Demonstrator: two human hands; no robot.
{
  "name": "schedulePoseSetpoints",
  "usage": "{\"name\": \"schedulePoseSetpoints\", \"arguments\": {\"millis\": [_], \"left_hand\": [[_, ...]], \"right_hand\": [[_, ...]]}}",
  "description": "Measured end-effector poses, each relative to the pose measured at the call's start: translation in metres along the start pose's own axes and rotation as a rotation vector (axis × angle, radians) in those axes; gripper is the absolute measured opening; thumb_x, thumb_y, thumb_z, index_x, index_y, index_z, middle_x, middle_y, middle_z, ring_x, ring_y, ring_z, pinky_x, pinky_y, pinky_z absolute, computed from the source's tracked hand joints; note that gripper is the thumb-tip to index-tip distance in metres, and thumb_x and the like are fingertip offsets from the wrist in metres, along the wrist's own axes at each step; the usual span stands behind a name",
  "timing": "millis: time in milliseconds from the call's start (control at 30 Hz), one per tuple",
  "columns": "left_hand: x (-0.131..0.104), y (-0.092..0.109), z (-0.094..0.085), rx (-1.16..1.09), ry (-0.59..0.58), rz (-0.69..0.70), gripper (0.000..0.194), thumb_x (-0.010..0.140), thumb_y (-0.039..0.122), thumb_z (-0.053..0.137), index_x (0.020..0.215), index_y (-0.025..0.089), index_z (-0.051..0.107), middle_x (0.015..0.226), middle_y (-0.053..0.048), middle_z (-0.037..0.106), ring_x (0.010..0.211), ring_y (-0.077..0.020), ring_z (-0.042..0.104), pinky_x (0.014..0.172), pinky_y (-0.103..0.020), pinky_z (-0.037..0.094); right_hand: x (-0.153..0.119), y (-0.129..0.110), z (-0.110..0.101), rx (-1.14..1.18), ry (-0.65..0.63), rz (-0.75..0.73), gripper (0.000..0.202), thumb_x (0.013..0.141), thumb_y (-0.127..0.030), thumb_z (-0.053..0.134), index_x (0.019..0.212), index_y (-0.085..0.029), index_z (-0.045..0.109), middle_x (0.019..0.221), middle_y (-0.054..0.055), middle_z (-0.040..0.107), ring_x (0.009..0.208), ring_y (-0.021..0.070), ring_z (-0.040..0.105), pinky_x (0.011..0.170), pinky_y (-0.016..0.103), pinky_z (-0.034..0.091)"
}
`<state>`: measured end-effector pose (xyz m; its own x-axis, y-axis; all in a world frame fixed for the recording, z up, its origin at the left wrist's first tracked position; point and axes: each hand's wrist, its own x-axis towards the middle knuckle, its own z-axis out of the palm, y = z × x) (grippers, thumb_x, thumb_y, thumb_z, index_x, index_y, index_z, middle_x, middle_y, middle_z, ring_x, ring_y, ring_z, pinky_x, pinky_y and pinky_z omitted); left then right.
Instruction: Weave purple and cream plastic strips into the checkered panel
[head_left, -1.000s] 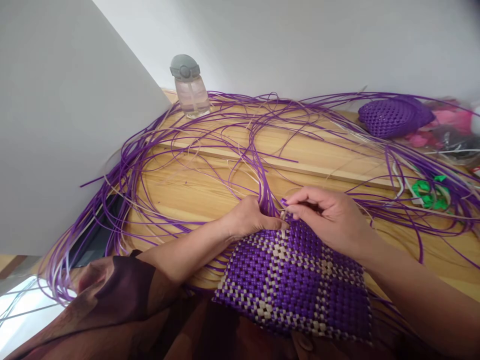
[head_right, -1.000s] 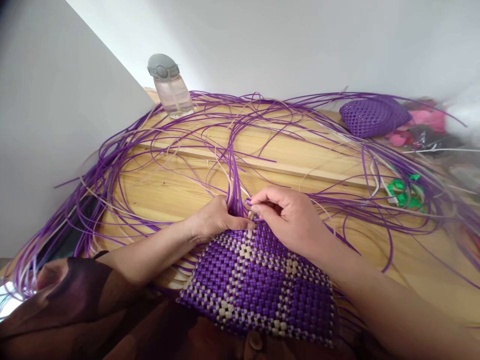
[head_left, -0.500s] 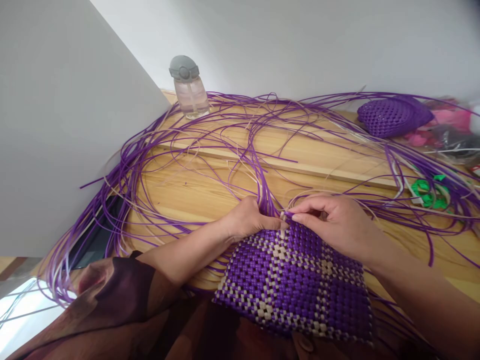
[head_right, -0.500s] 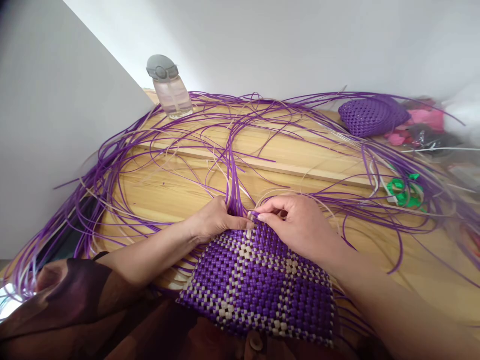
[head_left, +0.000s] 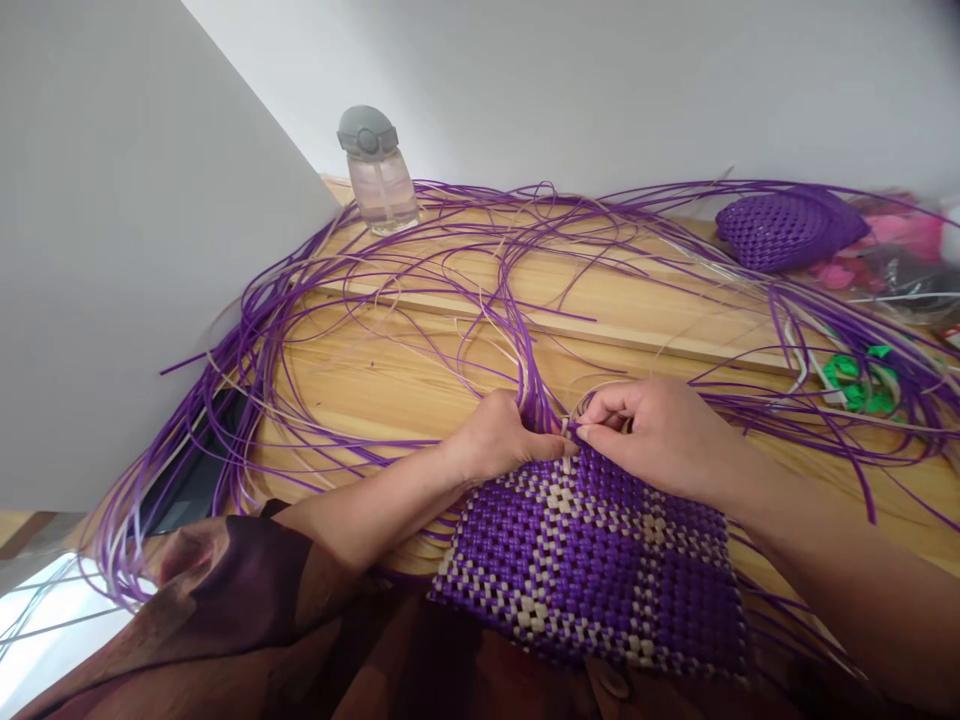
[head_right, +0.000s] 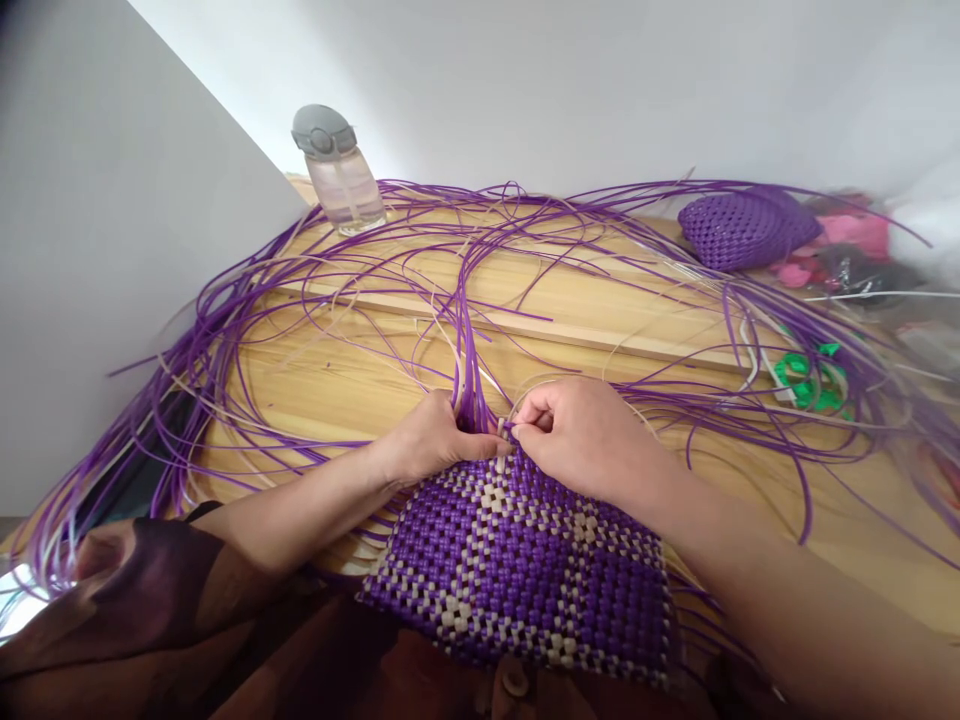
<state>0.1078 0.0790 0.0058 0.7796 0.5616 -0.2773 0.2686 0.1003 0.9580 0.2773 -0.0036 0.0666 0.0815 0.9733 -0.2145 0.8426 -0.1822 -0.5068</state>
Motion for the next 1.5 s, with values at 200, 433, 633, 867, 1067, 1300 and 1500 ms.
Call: {"name": "schedulePoseSetpoints", "arguments": {"millis": [200,433,633,867,1067,1300,1500], "left_hand": [[0.000,0.000,0.000,-0.029,0.009,-0.003,0.024,0.064,0.035,0.076,0.070,0.014,0.066,0.062,0.004,0.055,0.055,-0.0076,0.044,0.054,-0.022,0.035],[0.000,0.002,0.000,-0.064,0.002,0.015,0.022,0.063,0.030,0.078,0.071,0.015,0.065,0.061,0.006,0.052,0.054,-0.0062,0.041,0.055,-0.021,0.035],[0.002,-0.002,0.000,-0.098,-0.040,0.064,0.023,0.065,0.030,0.076,0.078,0.014,0.066,0.068,0.003,0.055,0.060,-0.0082,0.046,0.057,-0.022,0.036],[0.004,-0.004,0.001,-0.142,-0.029,0.080,0.024,0.062,0.028,0.077,0.075,0.012,0.065,0.066,0.004,0.055,0.061,-0.0089,0.049,0.058,-0.022,0.038],[0.005,-0.008,0.001,-0.145,0.010,0.089,0.021,0.062,0.023,0.076,0.077,0.011,0.068,0.068,0.002,0.061,0.063,-0.0103,0.054,0.061,-0.023,0.042],[0.008,-0.009,0.006,-0.356,-0.085,0.223,0.025,0.065,0.026,0.080,0.084,0.012,0.072,0.091,-0.006,0.072,0.087,-0.0185,0.066,0.084,-0.032,0.051],[0.009,-0.012,0.005,-0.186,0.053,0.116,0.029,0.059,0.026,0.083,0.079,0.012,0.069,0.077,-0.002,0.067,0.075,-0.0172,0.063,0.073,-0.030,0.050]], "right_hand": [[0.011,-0.002,-0.008,-0.071,-0.083,-0.084,0.018,0.080,-0.025,0.059,0.066,-0.022,0.069,0.060,-0.004,0.065,0.054,0.0118,0.058,0.052,0.026,0.036],[0.012,-0.003,-0.009,-0.138,-0.039,-0.212,0.014,0.079,-0.019,0.061,0.068,-0.022,0.070,0.067,-0.004,0.068,0.061,0.0118,0.059,0.059,0.027,0.038],[0.010,0.001,-0.005,-0.039,-0.023,-0.391,0.020,0.084,-0.018,0.060,0.099,-0.023,0.073,0.083,-0.002,0.073,0.073,0.0121,0.064,0.068,0.025,0.044],[0.008,-0.002,0.000,-0.145,-0.012,-0.487,0.020,0.093,-0.022,0.052,0.091,-0.020,0.072,0.089,0.004,0.071,0.083,0.0162,0.062,0.077,0.030,0.043],[0.014,-0.025,0.001,-0.140,0.007,-0.318,0.014,0.084,-0.018,0.055,0.071,-0.017,0.063,0.074,0.003,0.061,0.069,0.0144,0.053,0.066,0.030,0.038],[0.036,-0.061,-0.016,0.773,-0.515,0.098,0.029,0.087,-0.040,0.057,0.088,-0.012,0.064,0.053,-0.008,0.032,0.042,0.0048,0.021,0.040,0.022,0.018],[0.040,-0.044,-0.021,0.130,-0.448,-0.159,0.020,0.083,-0.032,0.060,0.084,-0.016,0.072,0.065,-0.001,0.059,0.054,0.0080,0.045,0.051,0.023,0.032]]}}
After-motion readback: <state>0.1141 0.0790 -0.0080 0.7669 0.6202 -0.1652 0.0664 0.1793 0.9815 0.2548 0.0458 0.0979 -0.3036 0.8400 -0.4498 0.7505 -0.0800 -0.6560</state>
